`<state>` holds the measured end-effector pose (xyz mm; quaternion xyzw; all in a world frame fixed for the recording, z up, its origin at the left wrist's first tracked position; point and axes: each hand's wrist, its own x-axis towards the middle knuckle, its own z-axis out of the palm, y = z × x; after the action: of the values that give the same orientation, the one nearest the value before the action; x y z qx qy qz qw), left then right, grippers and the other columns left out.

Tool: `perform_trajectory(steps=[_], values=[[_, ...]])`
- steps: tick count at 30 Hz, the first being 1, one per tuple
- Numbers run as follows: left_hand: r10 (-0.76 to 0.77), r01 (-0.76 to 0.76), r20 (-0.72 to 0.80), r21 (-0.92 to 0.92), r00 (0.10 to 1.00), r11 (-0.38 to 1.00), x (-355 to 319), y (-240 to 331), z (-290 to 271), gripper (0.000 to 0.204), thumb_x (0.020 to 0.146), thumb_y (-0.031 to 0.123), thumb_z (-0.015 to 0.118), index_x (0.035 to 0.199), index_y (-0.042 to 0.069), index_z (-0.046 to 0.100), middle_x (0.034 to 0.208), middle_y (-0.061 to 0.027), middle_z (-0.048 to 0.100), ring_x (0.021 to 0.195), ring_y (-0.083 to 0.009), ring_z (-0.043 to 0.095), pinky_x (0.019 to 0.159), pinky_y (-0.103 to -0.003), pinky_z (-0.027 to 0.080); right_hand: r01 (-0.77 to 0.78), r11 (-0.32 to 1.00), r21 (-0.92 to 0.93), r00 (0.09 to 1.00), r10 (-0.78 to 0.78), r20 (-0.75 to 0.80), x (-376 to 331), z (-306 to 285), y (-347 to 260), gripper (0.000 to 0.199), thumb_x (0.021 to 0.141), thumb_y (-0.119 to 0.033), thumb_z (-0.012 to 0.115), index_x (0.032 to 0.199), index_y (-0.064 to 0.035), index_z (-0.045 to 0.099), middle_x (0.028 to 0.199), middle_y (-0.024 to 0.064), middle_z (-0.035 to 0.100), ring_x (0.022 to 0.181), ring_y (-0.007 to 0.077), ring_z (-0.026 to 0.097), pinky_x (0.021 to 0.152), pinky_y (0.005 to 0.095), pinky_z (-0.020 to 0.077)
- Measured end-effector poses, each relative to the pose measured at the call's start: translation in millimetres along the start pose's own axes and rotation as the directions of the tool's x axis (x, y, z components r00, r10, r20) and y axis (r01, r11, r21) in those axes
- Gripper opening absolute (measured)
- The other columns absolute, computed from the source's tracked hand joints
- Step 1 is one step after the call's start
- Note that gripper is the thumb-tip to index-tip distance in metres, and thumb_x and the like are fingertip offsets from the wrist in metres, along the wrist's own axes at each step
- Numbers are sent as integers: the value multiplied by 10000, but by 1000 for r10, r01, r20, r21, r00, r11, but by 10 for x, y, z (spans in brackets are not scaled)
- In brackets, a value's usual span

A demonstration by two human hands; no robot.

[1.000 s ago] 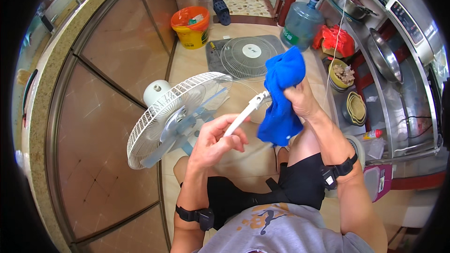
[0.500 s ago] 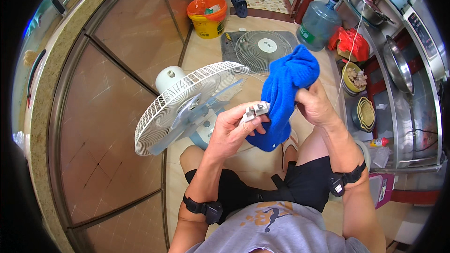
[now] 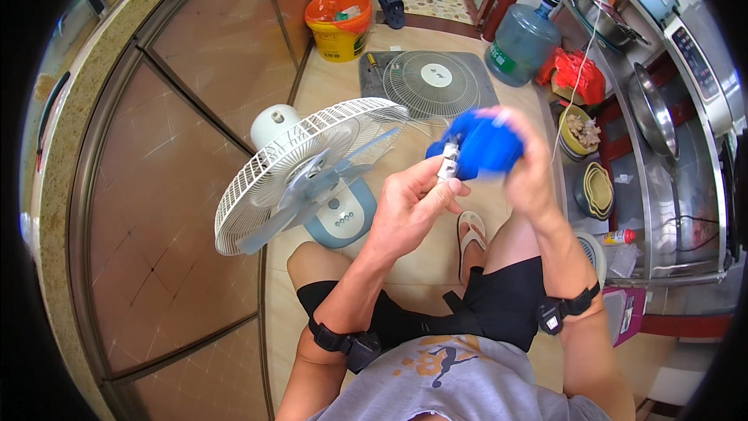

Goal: The person assembles a small electric fan by attaching the front and rear wire cages to the fan blades and base. They align and secure the cages, then rotate the fan to check the assembly.

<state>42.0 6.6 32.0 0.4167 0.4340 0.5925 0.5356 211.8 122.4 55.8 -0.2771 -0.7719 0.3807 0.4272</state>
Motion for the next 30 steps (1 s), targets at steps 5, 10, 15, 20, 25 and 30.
perform_trajectory(steps=[5, 10, 15, 20, 25, 30], values=[[47, -55, -111, -74, 993, 996, 168, -101, 113, 363, 1010, 206, 594, 1295, -18, 609, 1037, -24, 686, 914, -79, 611, 803, -254, 501, -401, 898, 181, 914, 405, 17, -111, -171, -91, 273, 855, -5, 615, 1125, 7, 652, 968, 47, 701, 920, 142, 649, 878, 317, 524], [-54, -20, -158, -433, 986, 901, 400, -371, 337, 442, 1065, 258, 487, 1423, -1, 505, 1237, -62, 634, 1088, -113, 591, 953, -270, 473, -530, 687, 496, 844, 485, 230, -541, 326, -15, 306, 961, -169, 627, 1226, -19, 591, 1026, 2, 622, 916, 91, 569, 852, 264, 477], [12, -36, -118, -198, 993, 980, 427, -384, 242, 390, 1052, 206, 487, 1342, -42, 567, 1469, -186, 484, 1315, -196, 479, 1089, -320, 381, -440, 760, 478, 890, 441, 116, -382, 278, 233, 311, 892, -47, 655, 1197, -9, 606, 1054, 35, 663, 962, 113, 617, 884, 277, 506], [568, -335, -102, 718, 817, 610, 395, -120, 39, 470, 858, 7, 686, 1319, 43, 602, 1125, -125, 685, 1005, -253, 660, 981, -366, 482, -516, 786, 341, 836, 376, 400, 52, -213, 199, 372, 841, -59, 733, 1196, -2, 641, 1080, 55, 705, 958, 119, 657, 898, 285, 529], [554, -496, 182, 715, 813, 493, 574, -52, 67, 598, 771, -5, 730, 1346, 59, 579, 1169, -143, 666, 1050, -356, 655, 1072, -466, 428, -425, 902, 73, 722, 289, 629, 389, -588, 108, 402, 781, -70, 761, 1166, -7, 664, 1015, 23, 707, 927, 85, 631, 866, 270, 525], [557, -545, 174, 565, 812, 620, 542, -180, 53, 384, 791, 71, 783, 1156, 12, 678, 958, -115, 693, 862, -257, 664, 894, -371, 511, -409, 905, -120, 663, 385, 642, 471, -839, 1, 442, 759, -76, 737, 1190, -12, 666, 1011, 22, 711, 900, 82, 629, 828, 256, 524]])
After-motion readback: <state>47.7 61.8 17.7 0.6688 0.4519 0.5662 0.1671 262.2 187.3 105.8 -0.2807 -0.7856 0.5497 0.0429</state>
